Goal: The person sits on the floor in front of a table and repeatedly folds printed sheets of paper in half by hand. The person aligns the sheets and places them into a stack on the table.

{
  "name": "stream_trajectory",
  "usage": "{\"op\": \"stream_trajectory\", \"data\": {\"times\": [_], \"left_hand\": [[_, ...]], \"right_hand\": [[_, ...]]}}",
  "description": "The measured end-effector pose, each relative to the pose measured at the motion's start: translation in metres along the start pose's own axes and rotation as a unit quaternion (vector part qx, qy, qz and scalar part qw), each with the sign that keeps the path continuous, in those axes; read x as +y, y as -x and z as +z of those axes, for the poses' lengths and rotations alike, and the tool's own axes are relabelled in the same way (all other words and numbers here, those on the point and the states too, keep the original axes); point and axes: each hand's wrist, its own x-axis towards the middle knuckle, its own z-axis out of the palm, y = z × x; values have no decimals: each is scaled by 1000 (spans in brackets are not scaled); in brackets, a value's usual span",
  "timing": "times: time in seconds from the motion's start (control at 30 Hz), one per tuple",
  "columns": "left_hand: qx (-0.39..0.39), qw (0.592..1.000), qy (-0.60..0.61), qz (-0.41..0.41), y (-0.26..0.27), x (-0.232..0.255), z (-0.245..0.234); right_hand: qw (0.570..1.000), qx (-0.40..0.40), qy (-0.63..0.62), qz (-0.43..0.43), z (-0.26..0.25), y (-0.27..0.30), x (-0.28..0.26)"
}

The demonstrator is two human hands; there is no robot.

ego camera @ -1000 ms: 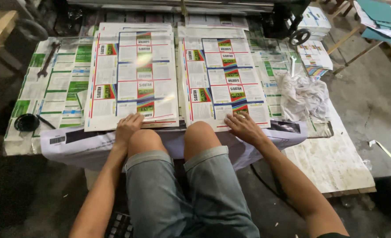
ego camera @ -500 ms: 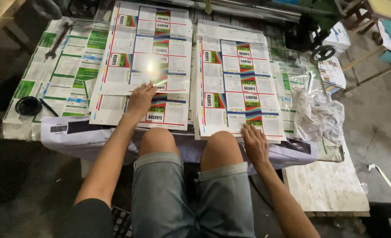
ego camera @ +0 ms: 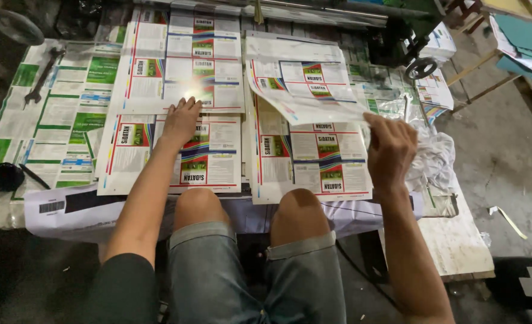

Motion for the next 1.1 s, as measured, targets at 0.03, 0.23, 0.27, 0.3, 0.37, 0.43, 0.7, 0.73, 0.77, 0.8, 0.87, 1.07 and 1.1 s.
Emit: {"op": "stream_trajectory", "data": {"times": [0.03,0.23,0.27,0.3,0.37,0.43,0.7,0.73,0.77,0.8,0.87,1.07,1.1], "left_hand": [[-13,1000,-9,-15,-6,-1,3],[-10,995,65,-72,28,31,-18],[-13,995,64,-73,50,35,-21],[1,996,69,-64,72,40,-23],[14,996,72,-53,113,52,-41],[2,995,78,-61,149,64,-71],[-41,993,106,-10,202,46,-87],[-45,994,98,-7,202,41,-78],[-42,994,97,-8,200,39,-77],[-49,993,105,-20,200,39,-75],[-53,992,113,-33,197,41,-79],[-83,988,121,-56,193,48,-90],[-85,989,110,-58,192,49,-91]], "right_hand": [[999,38,2,-3,-12,-7,-6],[999,24,27,10,38,83,-15],[999,21,25,11,55,104,-13],[999,-43,22,16,72,125,-11],[994,-108,17,23,95,157,-6],[981,-185,-35,49,111,176,0],[974,-205,-82,54,123,164,24],[972,-211,-88,52,126,159,31],[973,-209,-88,50,129,153,34],[972,-212,-88,45,131,148,38],[972,-216,-87,38,138,137,46],[965,-244,-80,48,173,110,74],[965,-245,-84,51,177,105,77]]}}
